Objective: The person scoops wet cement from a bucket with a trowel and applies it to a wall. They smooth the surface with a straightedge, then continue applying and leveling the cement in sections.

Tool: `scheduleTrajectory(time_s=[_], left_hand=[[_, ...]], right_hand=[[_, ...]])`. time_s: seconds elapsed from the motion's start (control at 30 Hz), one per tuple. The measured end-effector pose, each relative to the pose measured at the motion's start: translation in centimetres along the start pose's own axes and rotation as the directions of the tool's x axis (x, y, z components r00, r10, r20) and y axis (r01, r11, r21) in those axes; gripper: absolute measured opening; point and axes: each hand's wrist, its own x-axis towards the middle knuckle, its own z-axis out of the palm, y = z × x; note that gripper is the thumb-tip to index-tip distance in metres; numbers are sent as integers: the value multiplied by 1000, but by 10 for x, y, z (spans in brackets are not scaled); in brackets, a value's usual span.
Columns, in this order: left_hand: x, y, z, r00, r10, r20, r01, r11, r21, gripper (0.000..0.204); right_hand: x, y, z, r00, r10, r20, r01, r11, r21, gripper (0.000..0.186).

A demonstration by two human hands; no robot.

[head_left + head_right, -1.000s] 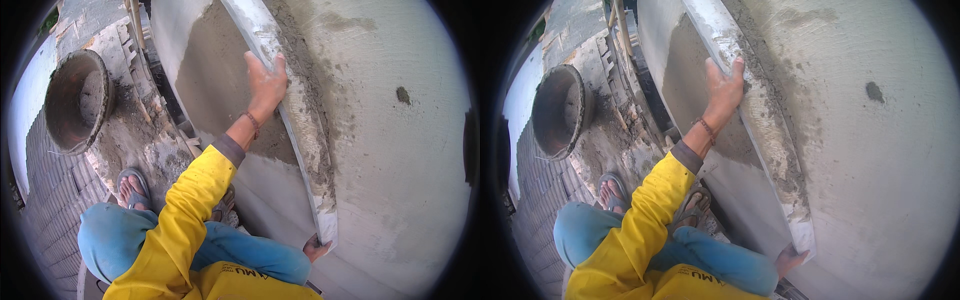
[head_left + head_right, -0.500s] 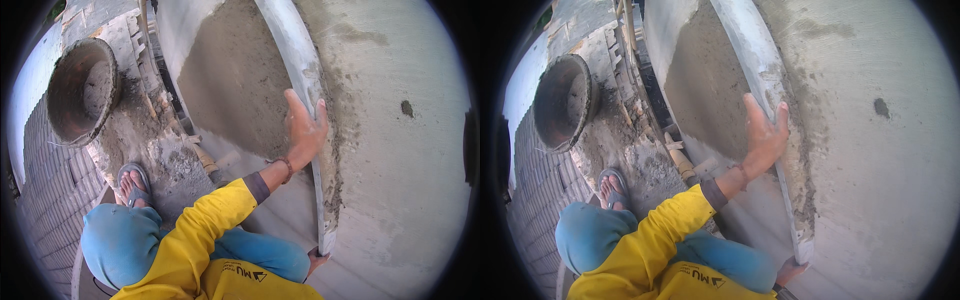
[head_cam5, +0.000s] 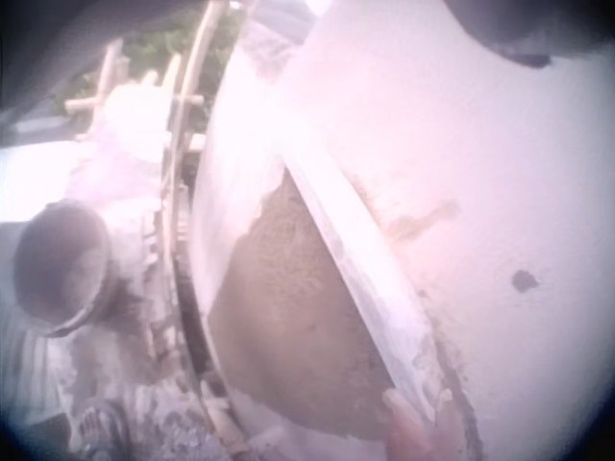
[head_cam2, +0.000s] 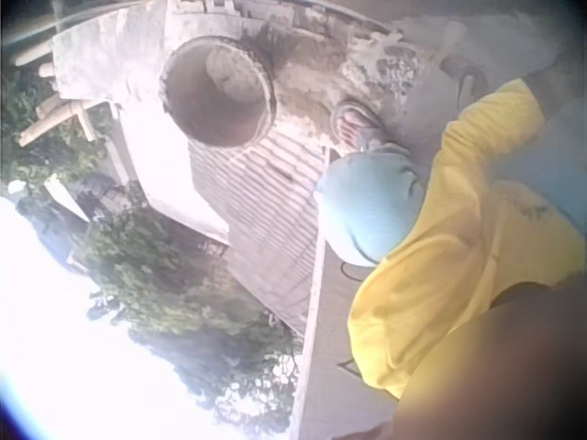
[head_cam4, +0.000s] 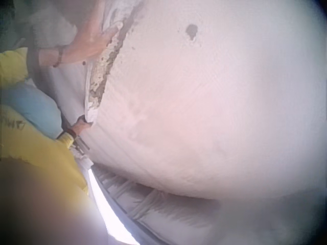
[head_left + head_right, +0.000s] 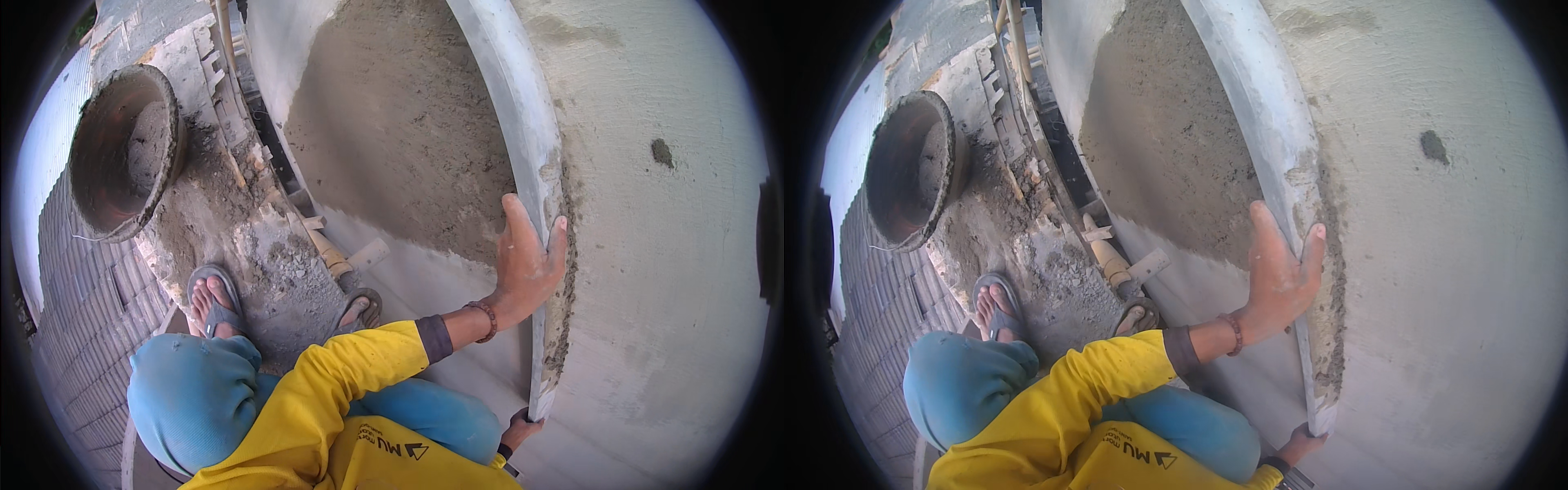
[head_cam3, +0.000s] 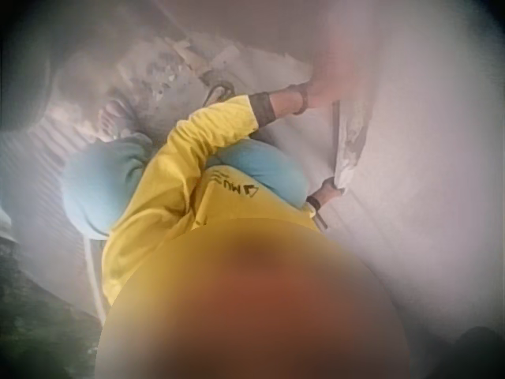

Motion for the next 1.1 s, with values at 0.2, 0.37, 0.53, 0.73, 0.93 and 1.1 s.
scheduleTrajectory(time_s=[0.2, 0.37, 0.53, 0.73, 0.93, 1.1], left_hand=[[103, -51, -54, 976, 101, -192, -43, 958, 283, 44], [220, -94, -139, 916, -224, -332, 299, 934, 196, 50], [129, -97, -93, 973, 19, -229, 42, 964, 261, 42], [-20, -24, 0, 998, 12, -62, -12, 1000, 14, 43], [81, -69, -63, 982, 72, -176, -26, 968, 251, 39], [174, -109, -120, 962, 75, -262, -2, 964, 268, 42]], right_hand=[[-67, -7, 110, 807, 582, 99, -494, 574, 653, 48], [-148, -50, 214, 704, 665, 247, -669, 506, 545, 56], [-111, -41, 150, 771, 628, 106, -563, 594, 575, 55], [-15, -22, 40, 773, 618, -143, -365, 618, 697, 54], [-89, 1, 125, 679, 729, 89, -605, 488, 629, 49], [-142, 1, 201, 587, 772, 246, -744, 393, 541, 51]])
